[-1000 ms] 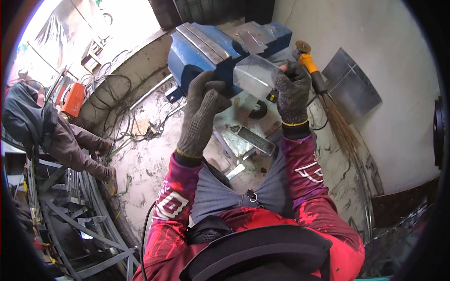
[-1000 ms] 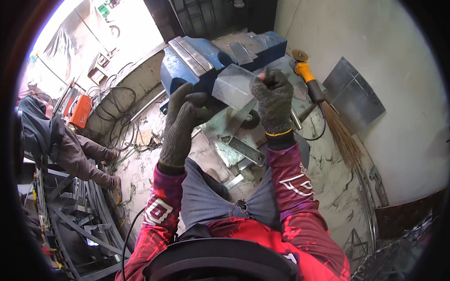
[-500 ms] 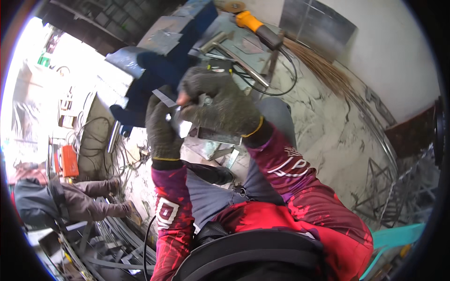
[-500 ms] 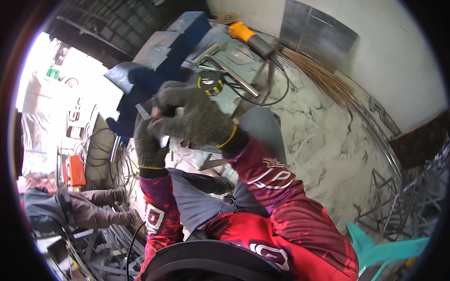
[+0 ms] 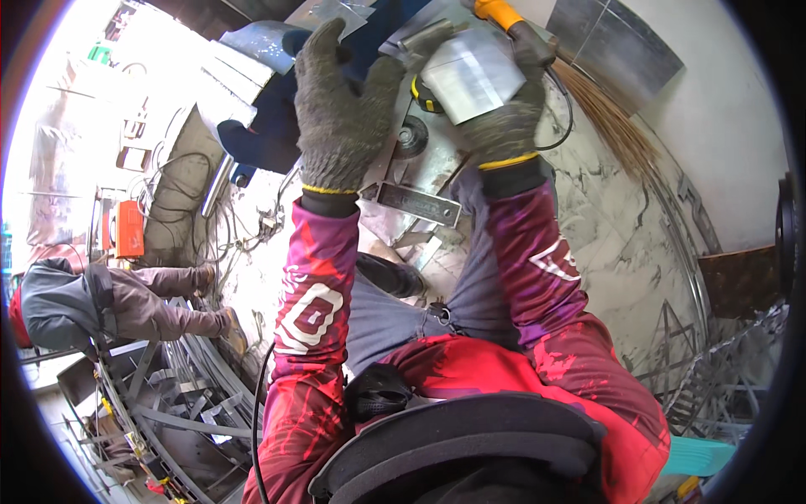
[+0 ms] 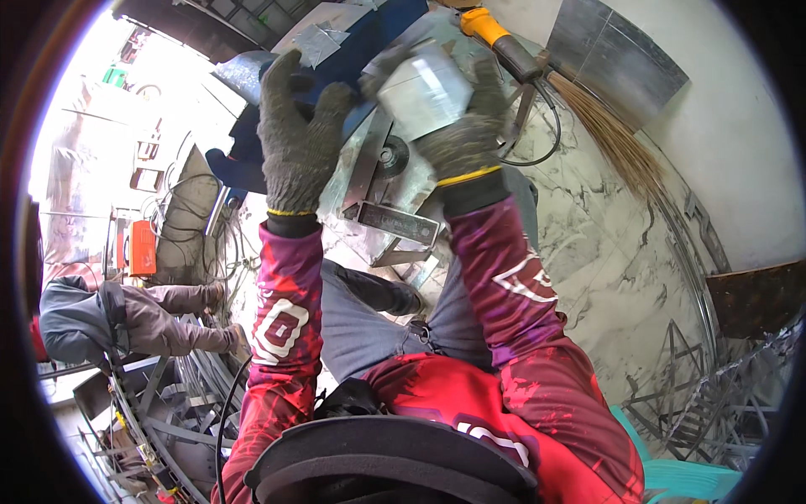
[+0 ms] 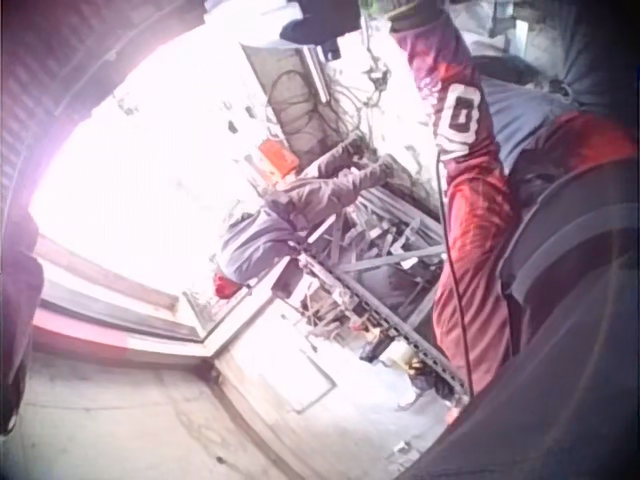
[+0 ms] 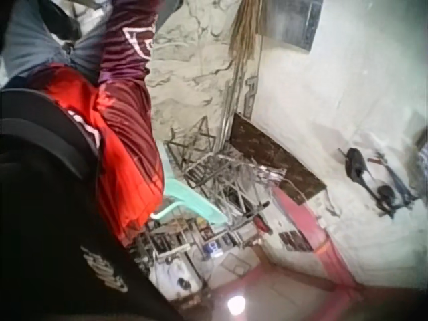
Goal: The person assembles metal sheets and a metal tube by hand, then checks their alignment with a square ruler, using a vice to hold the parts and a hammer to adjust them.
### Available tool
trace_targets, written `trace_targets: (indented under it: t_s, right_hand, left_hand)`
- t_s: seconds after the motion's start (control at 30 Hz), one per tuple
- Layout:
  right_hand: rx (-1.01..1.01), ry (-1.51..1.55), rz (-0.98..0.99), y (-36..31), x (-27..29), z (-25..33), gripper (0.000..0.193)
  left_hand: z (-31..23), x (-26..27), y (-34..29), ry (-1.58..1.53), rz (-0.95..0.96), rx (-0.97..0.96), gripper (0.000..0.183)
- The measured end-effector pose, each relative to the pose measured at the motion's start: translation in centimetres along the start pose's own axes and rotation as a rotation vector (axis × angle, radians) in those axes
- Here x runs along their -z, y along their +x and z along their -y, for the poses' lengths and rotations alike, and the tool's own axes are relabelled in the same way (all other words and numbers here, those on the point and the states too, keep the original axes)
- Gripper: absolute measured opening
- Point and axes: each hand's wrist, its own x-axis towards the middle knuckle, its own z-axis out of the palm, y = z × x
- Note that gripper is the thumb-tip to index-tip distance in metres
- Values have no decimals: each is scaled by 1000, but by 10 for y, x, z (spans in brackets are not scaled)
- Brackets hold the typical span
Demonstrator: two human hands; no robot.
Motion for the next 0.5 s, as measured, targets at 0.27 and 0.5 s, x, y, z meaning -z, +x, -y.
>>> trace_targets:
  t_s: [0.27, 0.5]
  right_hand:
    - [90, 143, -528, 9, -3, 77, 53]
    - [-127, 135, -26, 9, 15, 35, 39]
  left_hand:
    - [70, 14, -59, -217, 302, 329, 33]
    - [14, 0, -55, -246, 296, -17, 32]
